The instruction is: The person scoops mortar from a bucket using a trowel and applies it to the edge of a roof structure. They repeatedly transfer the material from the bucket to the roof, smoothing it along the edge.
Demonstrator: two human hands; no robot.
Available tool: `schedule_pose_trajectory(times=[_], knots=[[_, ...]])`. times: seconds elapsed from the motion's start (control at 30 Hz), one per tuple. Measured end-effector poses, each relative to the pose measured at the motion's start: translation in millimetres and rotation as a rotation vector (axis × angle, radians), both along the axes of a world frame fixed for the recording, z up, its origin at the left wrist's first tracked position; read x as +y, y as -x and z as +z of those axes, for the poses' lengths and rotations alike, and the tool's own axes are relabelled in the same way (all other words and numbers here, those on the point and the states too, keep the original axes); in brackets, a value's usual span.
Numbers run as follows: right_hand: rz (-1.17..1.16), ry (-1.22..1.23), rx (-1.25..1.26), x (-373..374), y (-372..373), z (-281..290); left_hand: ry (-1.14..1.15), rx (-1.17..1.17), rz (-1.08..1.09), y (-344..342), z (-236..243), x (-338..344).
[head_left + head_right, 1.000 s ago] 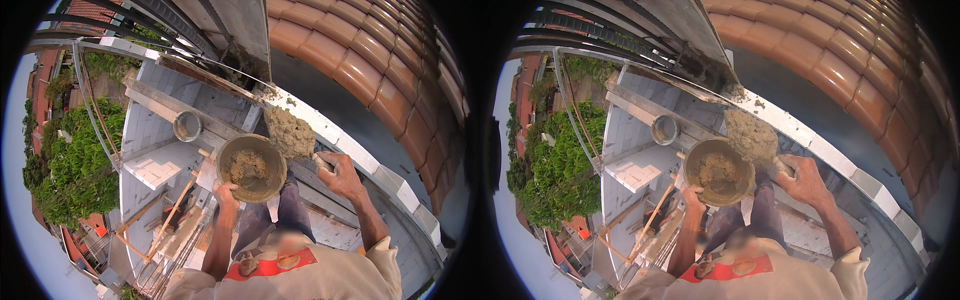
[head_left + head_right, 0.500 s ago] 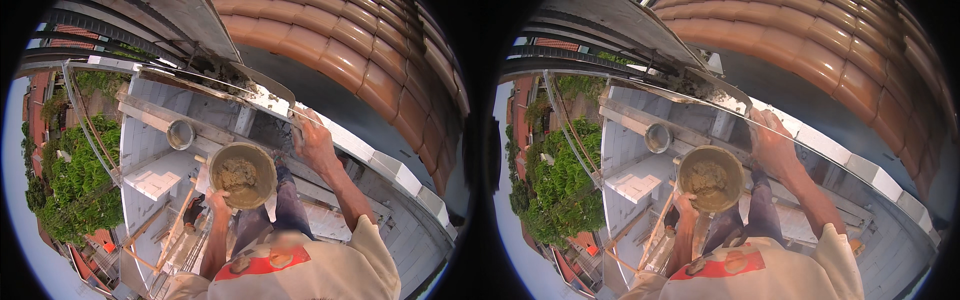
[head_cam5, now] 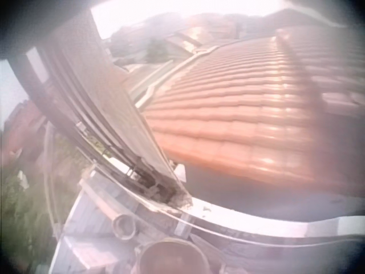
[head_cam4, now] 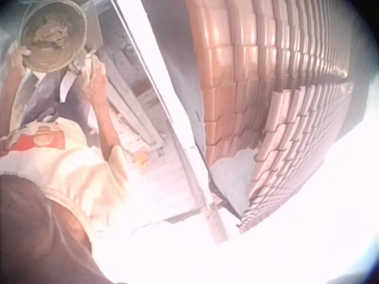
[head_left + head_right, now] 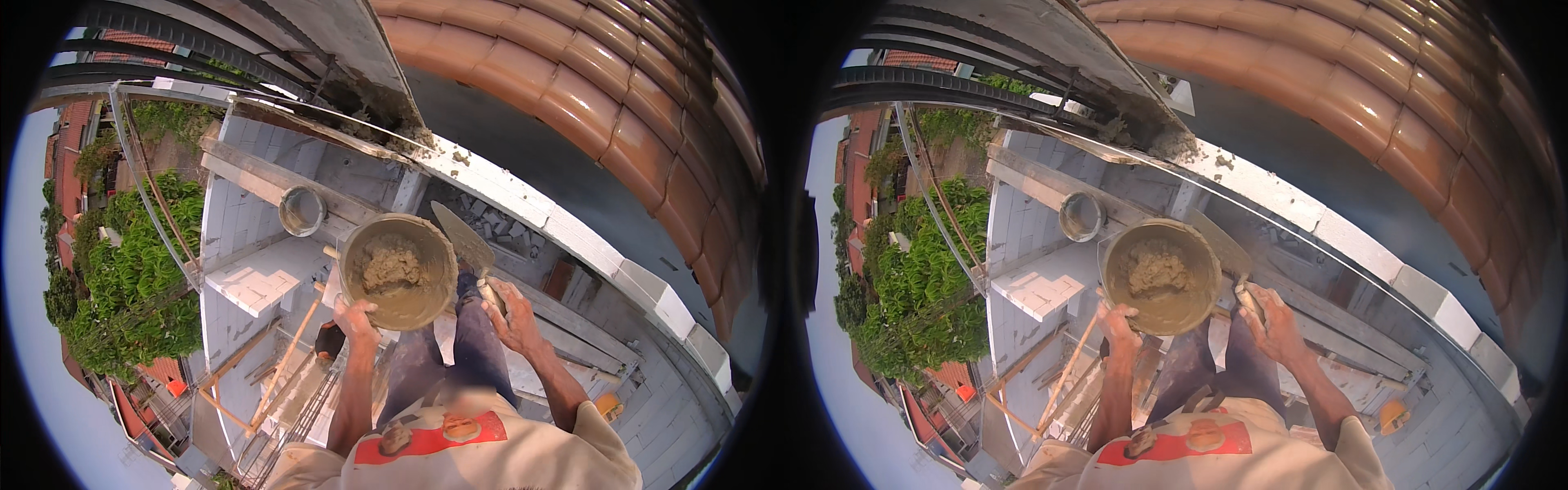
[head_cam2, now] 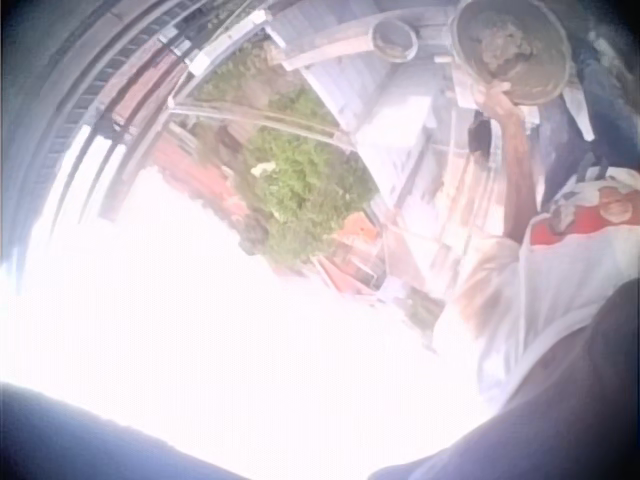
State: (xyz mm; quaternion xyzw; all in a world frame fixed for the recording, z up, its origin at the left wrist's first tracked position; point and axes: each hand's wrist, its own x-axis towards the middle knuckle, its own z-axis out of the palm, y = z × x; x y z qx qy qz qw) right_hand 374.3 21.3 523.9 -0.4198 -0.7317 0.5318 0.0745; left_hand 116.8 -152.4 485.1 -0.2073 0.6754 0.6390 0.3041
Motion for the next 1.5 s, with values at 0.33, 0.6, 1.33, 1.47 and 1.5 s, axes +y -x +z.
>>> schedule_pose_trajectory(times=[0.33,0.6,1.33,1.47,1.5], knots=[[0.660,0.186,-0.123,15,152,-216,0.275,-0.171,0.216,-13,-67,-134],[0.451,0.168,-0.170,98,272,-282,0.495,-0.211,0.277,-10,-68,-244],[0.429,0.531,-0.344,105,260,-299,0.263,-0.373,0.328,30,-72,-268],[0.572,0.346,-0.355,99,257,-297,0.092,-0.319,0.253,28,-61,-247],[0.765,0.229,-0.338,97,255,-306,0.067,-0.327,0.237,30,-57,-238]])
